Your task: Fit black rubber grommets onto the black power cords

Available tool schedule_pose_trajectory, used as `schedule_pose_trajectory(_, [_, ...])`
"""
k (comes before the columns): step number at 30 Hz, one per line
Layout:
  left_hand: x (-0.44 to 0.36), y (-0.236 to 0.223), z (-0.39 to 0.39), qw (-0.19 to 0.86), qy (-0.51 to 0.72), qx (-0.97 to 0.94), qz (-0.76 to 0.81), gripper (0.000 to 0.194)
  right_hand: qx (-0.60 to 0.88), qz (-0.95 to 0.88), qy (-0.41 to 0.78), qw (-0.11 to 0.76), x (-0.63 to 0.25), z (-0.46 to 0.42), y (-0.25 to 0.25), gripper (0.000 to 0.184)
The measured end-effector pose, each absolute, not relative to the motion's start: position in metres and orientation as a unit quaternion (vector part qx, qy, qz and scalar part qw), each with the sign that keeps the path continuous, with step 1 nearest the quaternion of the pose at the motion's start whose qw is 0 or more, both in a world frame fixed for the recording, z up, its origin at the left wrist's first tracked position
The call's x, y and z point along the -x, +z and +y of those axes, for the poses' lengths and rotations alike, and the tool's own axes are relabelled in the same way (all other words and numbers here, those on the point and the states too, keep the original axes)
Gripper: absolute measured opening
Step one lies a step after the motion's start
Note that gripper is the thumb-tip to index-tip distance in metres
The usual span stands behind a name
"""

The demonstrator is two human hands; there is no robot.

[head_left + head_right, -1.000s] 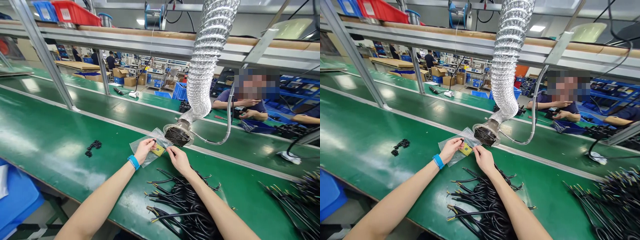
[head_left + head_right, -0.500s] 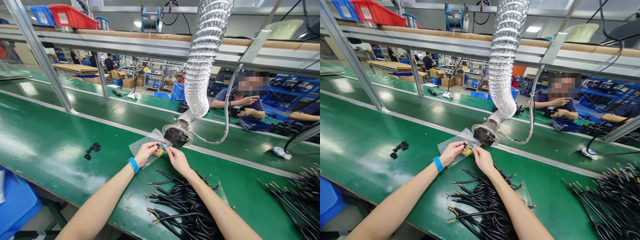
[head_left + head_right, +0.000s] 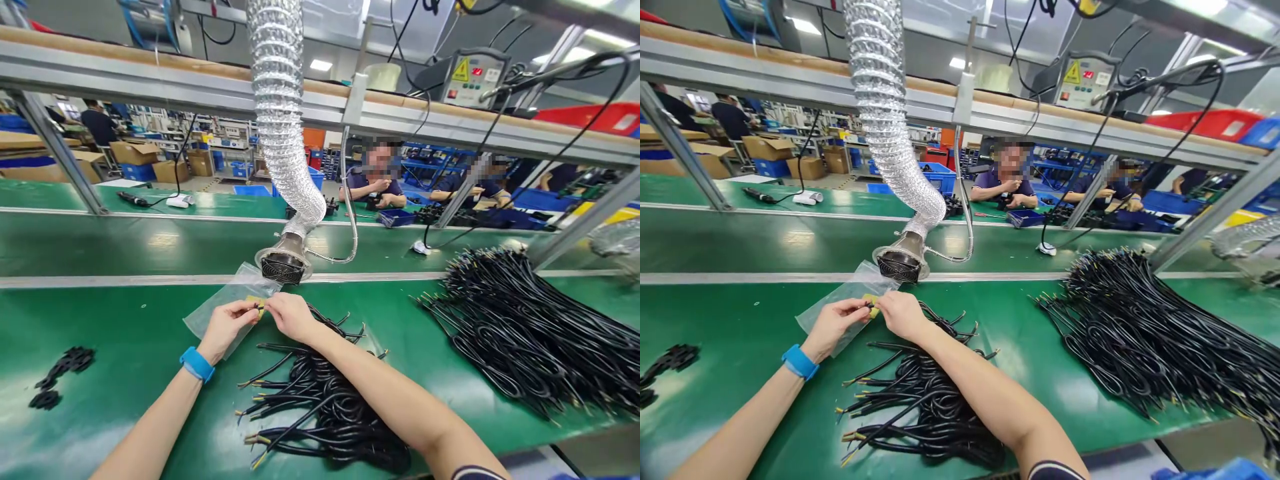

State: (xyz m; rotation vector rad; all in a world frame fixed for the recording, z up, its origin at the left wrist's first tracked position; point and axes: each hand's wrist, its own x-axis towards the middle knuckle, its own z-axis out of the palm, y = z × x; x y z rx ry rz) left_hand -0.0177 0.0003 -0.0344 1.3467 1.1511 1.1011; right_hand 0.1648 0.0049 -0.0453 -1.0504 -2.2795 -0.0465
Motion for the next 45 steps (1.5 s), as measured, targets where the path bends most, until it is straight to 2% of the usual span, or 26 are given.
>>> schedule_pose_trajectory(6, [0.014,-0.037,-0.001,0.461,0.457,-0.597,0.472,0.041,0.413,-0.811,0.182,0.371,-0.162,0.003,-0.048,0.026])
schedule_pose_trajectory(12, [0.009,-0.041,-0.007,0.371,0.451,-0.679,0.444,0.027,0.398,-0.785,0.289,0.376,-0.161,0.006,-0.053,0.032])
schedule_pose_trajectory(18, [0.009,-0.045,-0.004,0.311,0.459,-0.708,0.437,0.016,0.399,-0.79,0.308,0.348,-0.162,0.009,-0.051,0.037])
schedule_pose_trajectory(20, [0.01,-0.047,-0.002,0.326,0.466,-0.69,0.447,0.016,0.404,-0.783,0.315,0.353,-0.163,0.009,-0.05,0.037])
schedule_pose_trajectory(24, [0.01,-0.051,0.001,0.398,0.481,-0.636,0.454,0.022,0.409,-0.761,0.337,0.375,-0.163,0.009,-0.051,0.024])
schedule_pose_trajectory(27, [0.011,-0.053,0.001,0.413,0.474,-0.635,0.449,0.023,0.404,-0.776,0.305,0.377,-0.163,0.009,-0.052,0.024])
schedule_pose_trajectory(32, [0.012,-0.052,-0.001,0.363,0.452,-0.691,0.43,0.017,0.394,-0.809,0.28,0.335,-0.165,0.008,-0.052,0.035])
schedule_pose_trajectory(38, [0.015,-0.05,-0.001,0.314,0.447,-0.733,0.405,0.014,0.397,-0.804,0.312,0.314,-0.165,0.011,-0.057,0.036])
schedule_pose_trajectory(41, [0.016,-0.05,0.002,0.323,0.466,-0.716,0.408,0.022,0.394,-0.807,0.304,0.318,-0.165,0.013,-0.055,0.037])
schedule_pose_trajectory(45, [0.017,-0.05,0.004,0.366,0.48,-0.664,0.441,0.058,0.405,-0.814,0.27,0.316,-0.168,0.012,-0.039,0.032])
